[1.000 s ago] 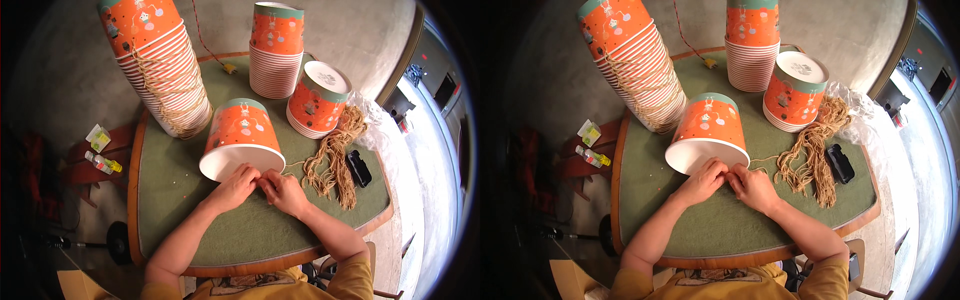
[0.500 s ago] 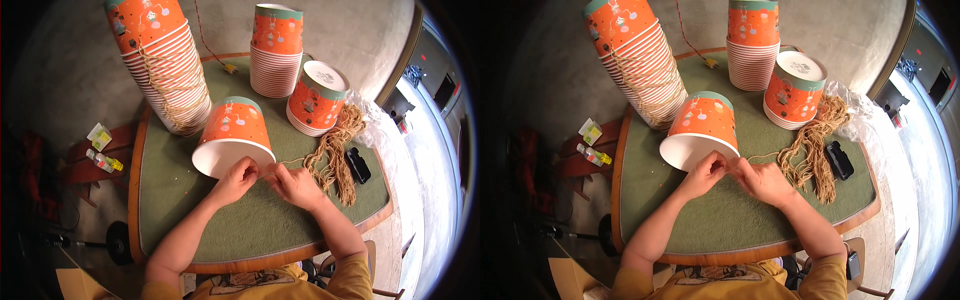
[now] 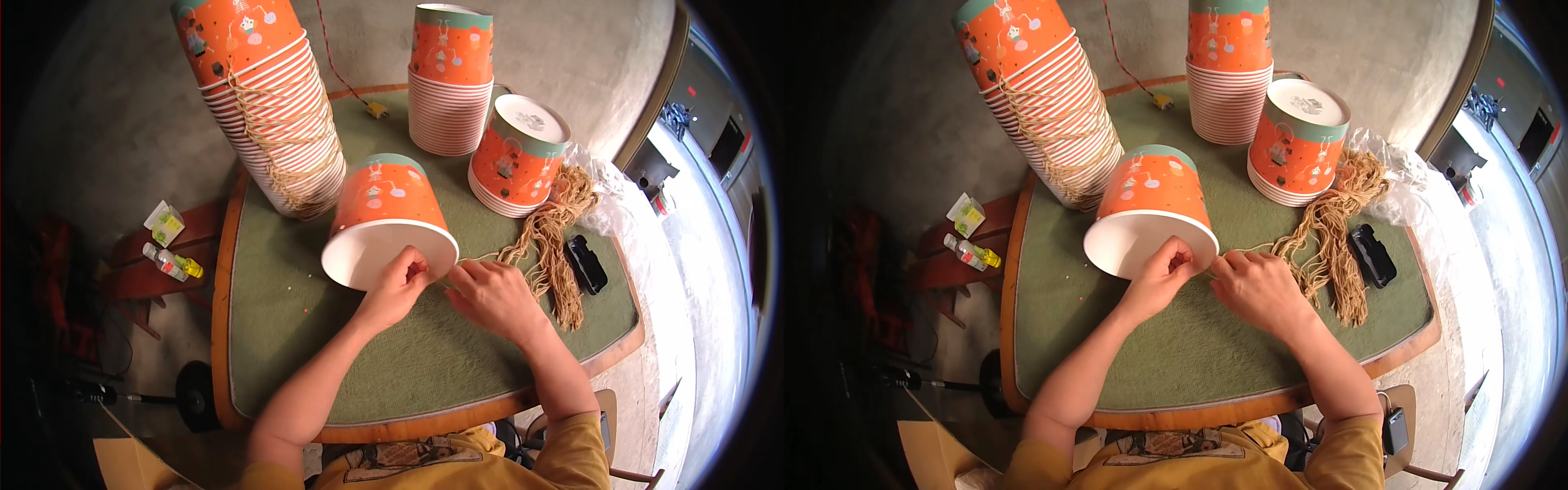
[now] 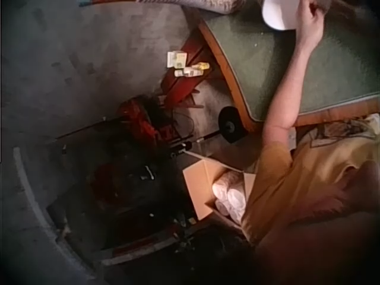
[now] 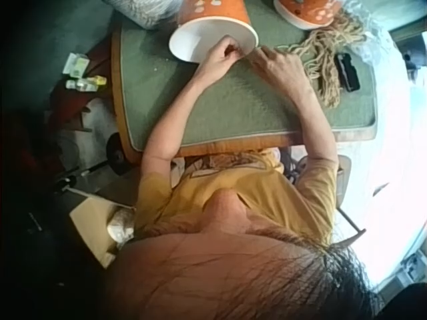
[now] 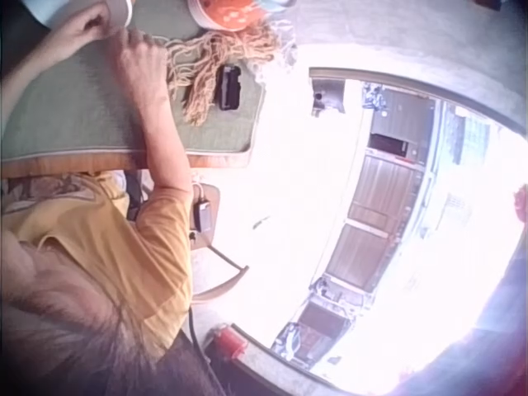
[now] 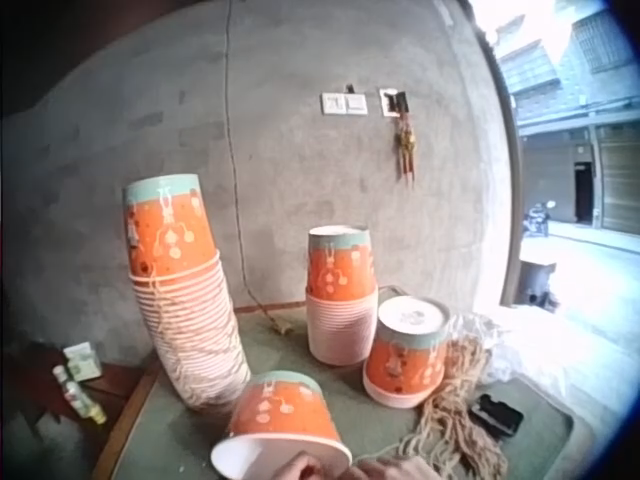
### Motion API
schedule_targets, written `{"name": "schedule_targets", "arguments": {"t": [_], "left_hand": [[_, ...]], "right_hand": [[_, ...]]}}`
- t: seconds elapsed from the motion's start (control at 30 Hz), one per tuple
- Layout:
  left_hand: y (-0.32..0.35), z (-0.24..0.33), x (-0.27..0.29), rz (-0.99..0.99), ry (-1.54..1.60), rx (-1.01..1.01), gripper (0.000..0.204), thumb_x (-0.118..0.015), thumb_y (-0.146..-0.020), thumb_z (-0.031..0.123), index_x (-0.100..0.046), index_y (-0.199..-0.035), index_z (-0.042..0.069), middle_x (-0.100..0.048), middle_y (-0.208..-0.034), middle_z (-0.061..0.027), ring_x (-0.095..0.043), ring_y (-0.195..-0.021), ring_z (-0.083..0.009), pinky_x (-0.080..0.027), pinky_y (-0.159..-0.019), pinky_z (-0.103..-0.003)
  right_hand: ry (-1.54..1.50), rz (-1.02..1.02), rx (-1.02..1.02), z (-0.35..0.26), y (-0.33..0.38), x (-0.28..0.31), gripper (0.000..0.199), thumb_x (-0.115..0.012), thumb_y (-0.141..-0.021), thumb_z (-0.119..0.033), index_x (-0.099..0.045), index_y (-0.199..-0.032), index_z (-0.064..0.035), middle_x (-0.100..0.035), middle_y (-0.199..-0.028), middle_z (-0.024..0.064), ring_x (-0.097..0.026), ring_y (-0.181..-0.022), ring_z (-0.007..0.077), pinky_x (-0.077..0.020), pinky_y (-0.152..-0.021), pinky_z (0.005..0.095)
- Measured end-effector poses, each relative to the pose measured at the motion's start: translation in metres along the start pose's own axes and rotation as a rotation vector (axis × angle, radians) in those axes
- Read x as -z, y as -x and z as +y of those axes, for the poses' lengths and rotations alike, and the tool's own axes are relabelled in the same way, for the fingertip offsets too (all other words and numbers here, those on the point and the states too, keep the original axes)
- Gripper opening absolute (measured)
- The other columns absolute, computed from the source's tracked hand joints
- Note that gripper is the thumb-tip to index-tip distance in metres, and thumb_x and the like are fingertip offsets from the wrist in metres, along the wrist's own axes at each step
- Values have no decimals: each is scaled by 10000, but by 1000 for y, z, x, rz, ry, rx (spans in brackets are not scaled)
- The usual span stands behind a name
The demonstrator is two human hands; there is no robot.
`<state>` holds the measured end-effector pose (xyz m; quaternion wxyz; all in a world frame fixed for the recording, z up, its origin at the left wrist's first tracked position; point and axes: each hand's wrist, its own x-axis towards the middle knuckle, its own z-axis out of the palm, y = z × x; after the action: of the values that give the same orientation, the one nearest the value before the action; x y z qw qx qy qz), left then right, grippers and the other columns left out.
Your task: Thread a string through the holes of a paper bucket to create a handle.
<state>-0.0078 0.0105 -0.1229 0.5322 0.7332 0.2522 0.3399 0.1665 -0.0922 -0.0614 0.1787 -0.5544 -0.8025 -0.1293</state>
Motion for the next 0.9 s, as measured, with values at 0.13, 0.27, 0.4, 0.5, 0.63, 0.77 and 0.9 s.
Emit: {"name": "schedule_targets", "arguments": {"t": [0.13,0.27,0.4,0.5,0.63,0.77,0.9], "left_hand": [[1,9,-6,-6,17,20,113,-610,-937,37,-523,-998,0,-587,-860,-49,-570,-806,-123,-490,-742,-287],[2,6,-2,-14,70,53,106,-600,-929,18,-532,-1006,-8,-604,-881,-52,-583,-821,-123,-498,-750,-293],[2,7,-2,4,63,107,99,-571,-916,-20,-535,-1008,-16,-614,-893,-58,-594,-840,-127,-503,-768,-291],[2,6,-2,8,60,112,103,-558,-911,-34,-534,-1010,-19,-612,-894,-61,-593,-844,-128,-502,-778,-290],[4,-1,0,1,86,84,61,-553,-946,-7,-543,-1003,14,-577,-898,-9,-539,-840,-75,-471,-755,-245],[5,0,-1,-2,81,89,63,-551,-950,-7,-533,-1005,16,-576,-906,-10,-532,-854,-77,-469,-771,-246],[4,1,-1,31,54,58,79,-542,-927,-41,-510,-992,-9,-595,-882,-65,-579,-835,-133,-496,-777,-294]], "right_hand": [[-11,37,-29,-5,-1,-1,265,-706,-830,-254,-557,-956,-75,-639,-818,65,-665,-690,242,-539,-572,358],[-103,86,-173,-18,-6,-13,255,-682,-870,-260,-535,-995,-93,-642,-721,60,-661,-600,247,-517,-482,366],[-100,-4,-264,-19,-3,-30,222,-635,-908,-261,-507,-1017,-116,-626,-607,81,-642,-512,271,-503,-443,397],[-140,35,-294,-18,0,-42,175,-611,-919,-248,-510,-982,-120,-594,-540,91,-626,-474,288,-499,-430,419],[-207,28,-348,-24,-2,-37,152,-646,-880,-191,-548,-975,-126,-601,-550,112,-627,-497,327,-514,-472,445],[-118,88,-346,-38,-5,-31,131,-646,-854,-160,-540,-899,-98,-603,-666,82,-644,-607,274,-528,-504,404],[-27,157,-223,-49,-8,-25,133,-644,-836,-124,-527,-860,-65,-547,-860,84,-638,-775,241,-543,-532,360]]}}
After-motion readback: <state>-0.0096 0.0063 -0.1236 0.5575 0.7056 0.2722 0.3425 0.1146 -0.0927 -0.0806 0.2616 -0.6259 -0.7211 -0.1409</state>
